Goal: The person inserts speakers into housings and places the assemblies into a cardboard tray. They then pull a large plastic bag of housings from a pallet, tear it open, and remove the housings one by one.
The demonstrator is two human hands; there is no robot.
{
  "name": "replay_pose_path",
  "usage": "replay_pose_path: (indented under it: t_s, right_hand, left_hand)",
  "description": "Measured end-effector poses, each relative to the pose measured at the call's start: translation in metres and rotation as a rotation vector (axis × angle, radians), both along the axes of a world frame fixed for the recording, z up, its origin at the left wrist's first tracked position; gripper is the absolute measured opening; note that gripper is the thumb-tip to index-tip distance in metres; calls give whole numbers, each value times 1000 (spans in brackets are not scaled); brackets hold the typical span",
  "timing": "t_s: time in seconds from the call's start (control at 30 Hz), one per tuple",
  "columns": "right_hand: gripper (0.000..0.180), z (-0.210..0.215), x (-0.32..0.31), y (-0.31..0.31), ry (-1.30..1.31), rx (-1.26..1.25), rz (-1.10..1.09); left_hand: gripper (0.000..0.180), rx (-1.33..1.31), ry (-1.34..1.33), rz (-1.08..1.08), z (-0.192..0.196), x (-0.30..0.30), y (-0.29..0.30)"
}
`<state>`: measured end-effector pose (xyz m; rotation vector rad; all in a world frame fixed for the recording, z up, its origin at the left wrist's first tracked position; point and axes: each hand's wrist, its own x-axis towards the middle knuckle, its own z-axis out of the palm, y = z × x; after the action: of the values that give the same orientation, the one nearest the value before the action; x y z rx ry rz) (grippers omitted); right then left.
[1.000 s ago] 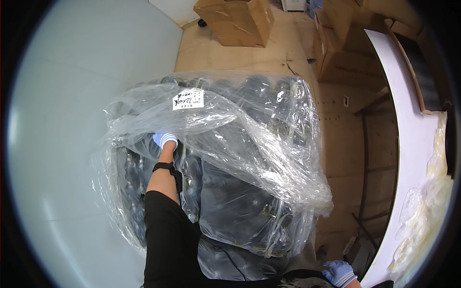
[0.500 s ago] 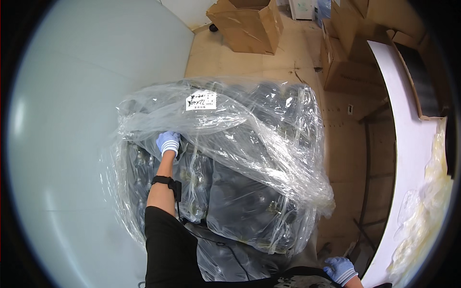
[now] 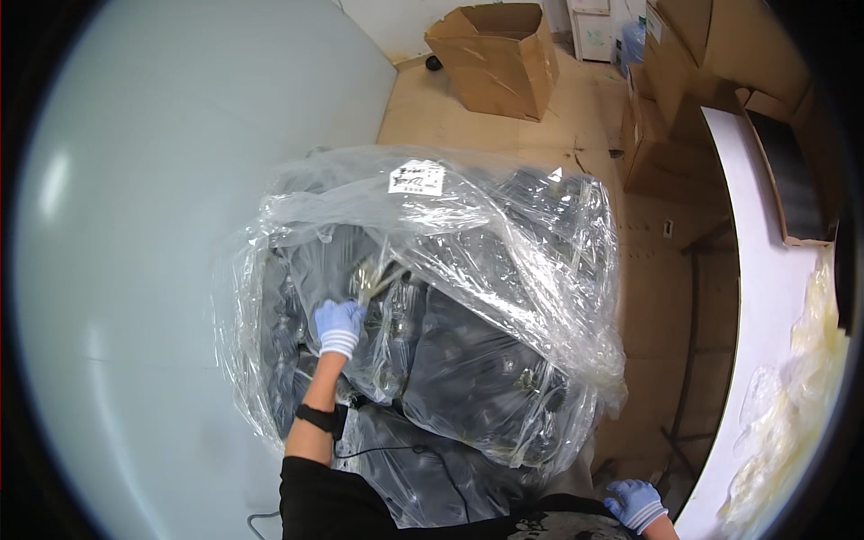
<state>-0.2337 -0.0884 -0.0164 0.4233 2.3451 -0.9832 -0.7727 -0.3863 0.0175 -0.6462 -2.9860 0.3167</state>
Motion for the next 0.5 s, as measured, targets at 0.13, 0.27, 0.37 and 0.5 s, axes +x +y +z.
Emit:
replay_pose_path:
  t_s: [0.13, 0.27, 0.37, 0.5]
  right_hand:
    - [31, 6, 1, -2, 39, 18, 34]
    - [31, 21, 3, -1, 82, 55, 47]
    - [31, 27, 10, 1, 86, 84, 80]
    - [34, 41, 24, -3, 102, 84, 85]
  left_hand:
    - [20, -101, -55, 24, 22, 38, -19]
    - [19, -134, -86, -67, 31, 65, -21]
    - [19, -216, -104, -159, 33, 102, -11]
    - [22, -288, -168, -200, 35, 175, 10]
